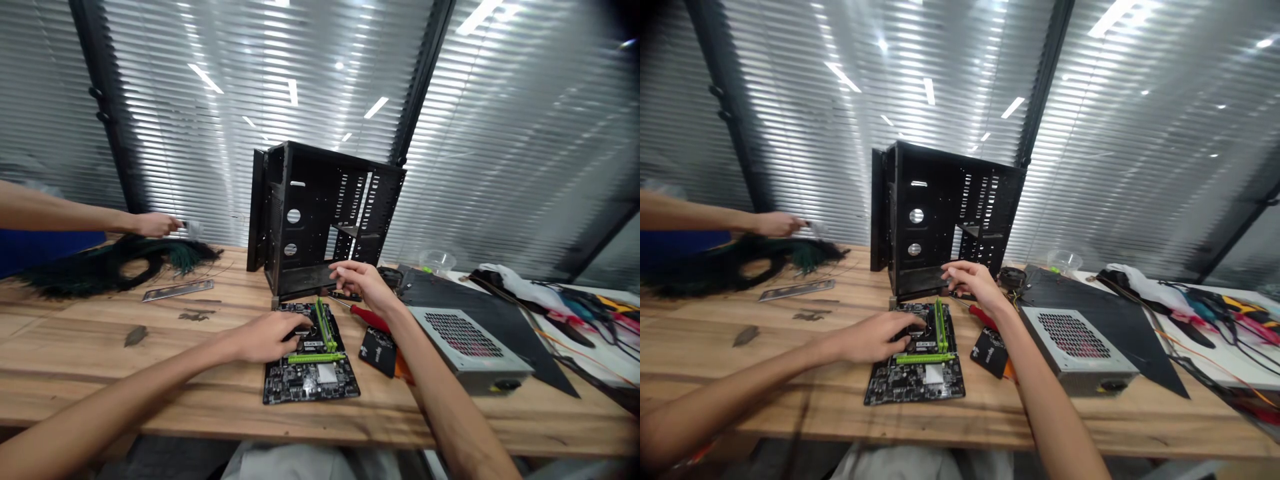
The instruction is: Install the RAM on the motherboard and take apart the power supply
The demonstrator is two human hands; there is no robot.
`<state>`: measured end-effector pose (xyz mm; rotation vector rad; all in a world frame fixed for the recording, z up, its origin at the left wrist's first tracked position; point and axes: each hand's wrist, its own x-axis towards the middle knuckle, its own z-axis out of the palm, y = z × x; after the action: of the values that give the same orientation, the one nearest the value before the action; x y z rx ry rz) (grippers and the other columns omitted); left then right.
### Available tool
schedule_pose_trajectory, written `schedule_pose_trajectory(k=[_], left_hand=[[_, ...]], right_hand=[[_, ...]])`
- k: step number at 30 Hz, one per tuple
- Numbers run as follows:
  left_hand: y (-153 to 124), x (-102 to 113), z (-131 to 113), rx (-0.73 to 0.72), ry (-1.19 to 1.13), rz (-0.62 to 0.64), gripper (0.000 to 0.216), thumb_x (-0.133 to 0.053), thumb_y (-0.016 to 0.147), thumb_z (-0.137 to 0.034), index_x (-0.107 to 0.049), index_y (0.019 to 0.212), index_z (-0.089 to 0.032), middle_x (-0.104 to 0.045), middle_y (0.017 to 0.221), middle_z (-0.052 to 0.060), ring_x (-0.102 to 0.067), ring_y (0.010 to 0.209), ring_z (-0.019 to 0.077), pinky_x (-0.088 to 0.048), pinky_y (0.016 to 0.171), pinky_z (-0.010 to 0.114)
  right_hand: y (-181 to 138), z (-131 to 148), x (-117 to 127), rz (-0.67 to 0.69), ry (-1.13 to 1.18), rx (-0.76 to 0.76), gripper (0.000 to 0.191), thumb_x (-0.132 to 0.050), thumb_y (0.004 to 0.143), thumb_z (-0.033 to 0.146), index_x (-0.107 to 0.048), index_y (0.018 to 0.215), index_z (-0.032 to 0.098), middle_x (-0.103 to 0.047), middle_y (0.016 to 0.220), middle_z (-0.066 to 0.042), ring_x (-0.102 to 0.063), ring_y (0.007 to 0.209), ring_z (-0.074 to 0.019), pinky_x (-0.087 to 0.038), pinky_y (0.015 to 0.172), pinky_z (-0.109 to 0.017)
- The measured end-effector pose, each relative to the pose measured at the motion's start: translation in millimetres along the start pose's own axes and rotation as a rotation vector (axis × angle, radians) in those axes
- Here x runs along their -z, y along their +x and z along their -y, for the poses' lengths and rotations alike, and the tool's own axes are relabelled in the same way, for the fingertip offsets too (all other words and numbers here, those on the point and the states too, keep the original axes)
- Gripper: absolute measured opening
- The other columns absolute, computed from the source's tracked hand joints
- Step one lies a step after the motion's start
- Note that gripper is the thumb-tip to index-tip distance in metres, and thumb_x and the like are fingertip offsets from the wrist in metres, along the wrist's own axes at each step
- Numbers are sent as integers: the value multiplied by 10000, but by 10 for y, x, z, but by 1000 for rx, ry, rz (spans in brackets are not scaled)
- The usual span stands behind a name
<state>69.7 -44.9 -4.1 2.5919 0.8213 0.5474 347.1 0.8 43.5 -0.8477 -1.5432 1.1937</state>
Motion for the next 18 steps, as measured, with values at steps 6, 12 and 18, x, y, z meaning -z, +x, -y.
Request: schedule_pose_trajectory(k=[6, 12, 18], left_hand=[[-18, 13, -20, 19, 38, 8, 341, -565, 981, -317, -651, 1298, -225, -741, 1244, 98, -701, 1094, 284, -531, 960, 353], [-12, 50, -73, 21, 93, 43, 339, -533, 1001, -346, -659, 1285, -211, -743, 1218, 117, -706, 1064, 287, -537, 968, 379], [-14, 11, -44, -25, 197, 27, 415, -565, 989, -339, -669, 1354, -171, -686, 1387, 152, -663, 1240, 319, -496, 1114, 424]], right_hand=[[-78, 46, -97, 115, -184, 3, 333, -777, 868, 451, -799, 1086, 200, -779, 968, -81, -643, 741, -139, -458, 634, -256], [-91, 2, -125, 292, -316, -21, 303, -818, 823, 438, -821, 1008, 199, -781, 907, -55, -647, 760, -160, -456, 667, -269], [-60, -120, -209, 455, -588, 16, 351, -830, 799, 503, -842, 1006, 219, -781, 881, -27, -632, 766, -168, -429, 667, -268]])
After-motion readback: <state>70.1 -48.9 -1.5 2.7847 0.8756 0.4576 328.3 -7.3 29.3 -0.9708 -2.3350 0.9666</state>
